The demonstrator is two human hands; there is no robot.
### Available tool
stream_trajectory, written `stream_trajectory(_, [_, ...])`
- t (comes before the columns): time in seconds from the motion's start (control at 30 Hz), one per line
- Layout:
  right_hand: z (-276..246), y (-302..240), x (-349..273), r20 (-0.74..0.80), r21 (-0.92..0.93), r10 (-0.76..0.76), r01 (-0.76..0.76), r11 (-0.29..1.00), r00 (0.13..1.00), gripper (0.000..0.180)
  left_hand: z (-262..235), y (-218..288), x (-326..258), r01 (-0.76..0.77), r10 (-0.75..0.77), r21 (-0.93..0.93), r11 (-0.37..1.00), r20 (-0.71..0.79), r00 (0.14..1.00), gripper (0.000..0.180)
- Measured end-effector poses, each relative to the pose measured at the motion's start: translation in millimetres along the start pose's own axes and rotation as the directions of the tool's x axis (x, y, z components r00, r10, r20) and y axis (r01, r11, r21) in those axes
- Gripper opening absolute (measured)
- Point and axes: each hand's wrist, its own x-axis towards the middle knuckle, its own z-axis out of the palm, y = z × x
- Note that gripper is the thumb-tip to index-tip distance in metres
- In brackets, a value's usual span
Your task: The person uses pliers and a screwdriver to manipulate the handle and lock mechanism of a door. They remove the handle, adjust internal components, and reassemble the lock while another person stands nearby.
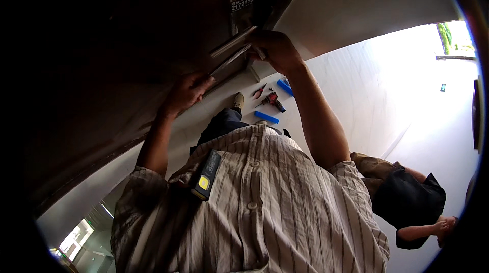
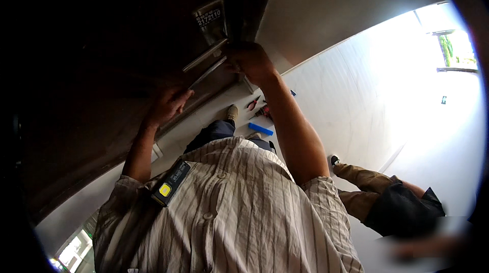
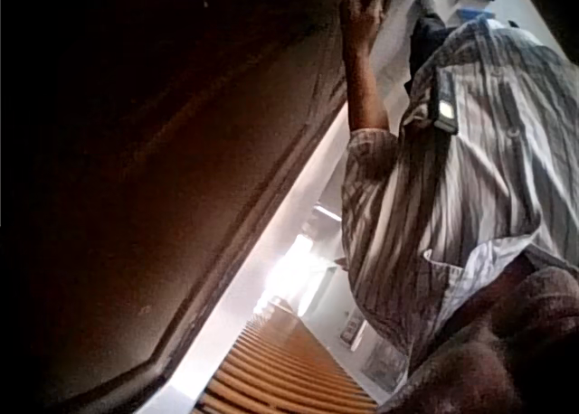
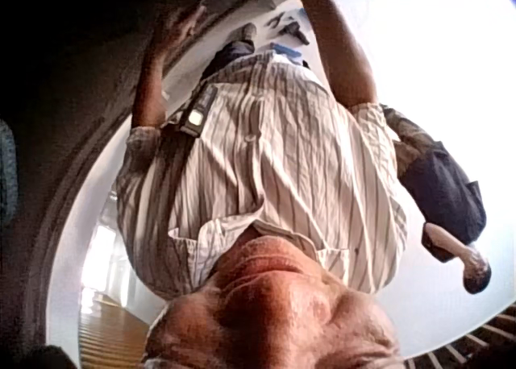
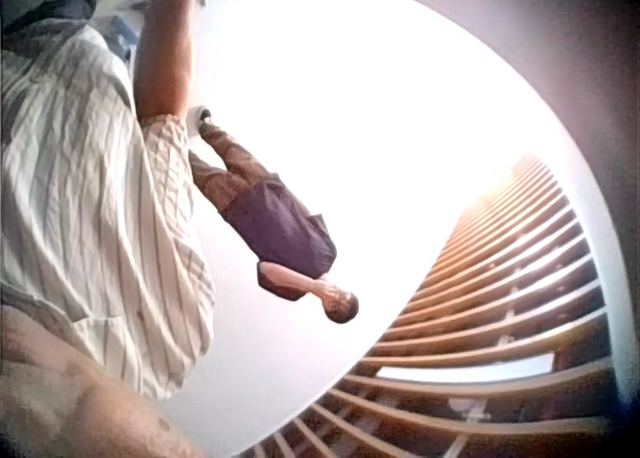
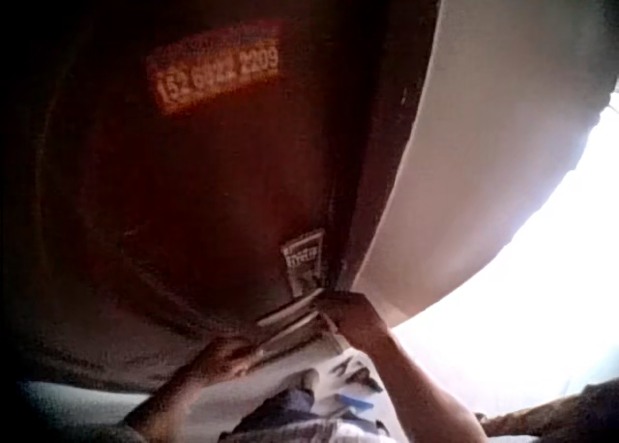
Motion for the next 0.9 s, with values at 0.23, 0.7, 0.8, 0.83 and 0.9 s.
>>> stream_trajectory(0.23, [18.6, -1.5, 17.3, -0.143, 0.024, -0.046, 0.05, 0.998, 0.989, 0.024, -10.9, 12.0, 24.7, -0.062, 0.07, 0.253, 0.965, -0.026, 0.997, 0.034])
stream_trajectory(0.7, [30.3, -22.0, 6.1, -0.086, -0.739, -0.409, 0.217, 0.638, 0.908, 0.052, -5.3, -11.8, 41.6, -0.095, 0.128, 0.422, 0.901, -0.05, 0.991, 0.038])
stream_trajectory(0.8, [34.7, -15.8, 12.7, -0.22, -0.683, -0.531, 0.259, 0.683, 0.818, 0.056, 0.1, -31.9, 49.8, -0.253, 0.305, 0.586, 0.77, 0.011, 0.952, 0.039])
stream_trajectory(0.83, [31.0, 5.4, 35.1, -0.192, -0.764, -0.662, 0.313, 0.565, 0.725, 0.057, -0.9, -39.8, 58.9, -0.245, 0.293, 0.585, 0.773, 0.012, 0.956, 0.039])
stream_trajectory(0.9, [21.8, 30.5, 56.0, -0.155, -0.826, -0.829, 0.39, 0.407, 0.538, 0.057, 5.9, -39.3, 68.0, -0.072, 0.073, 0.425, 0.902, 0.014, 0.997, 0.038])
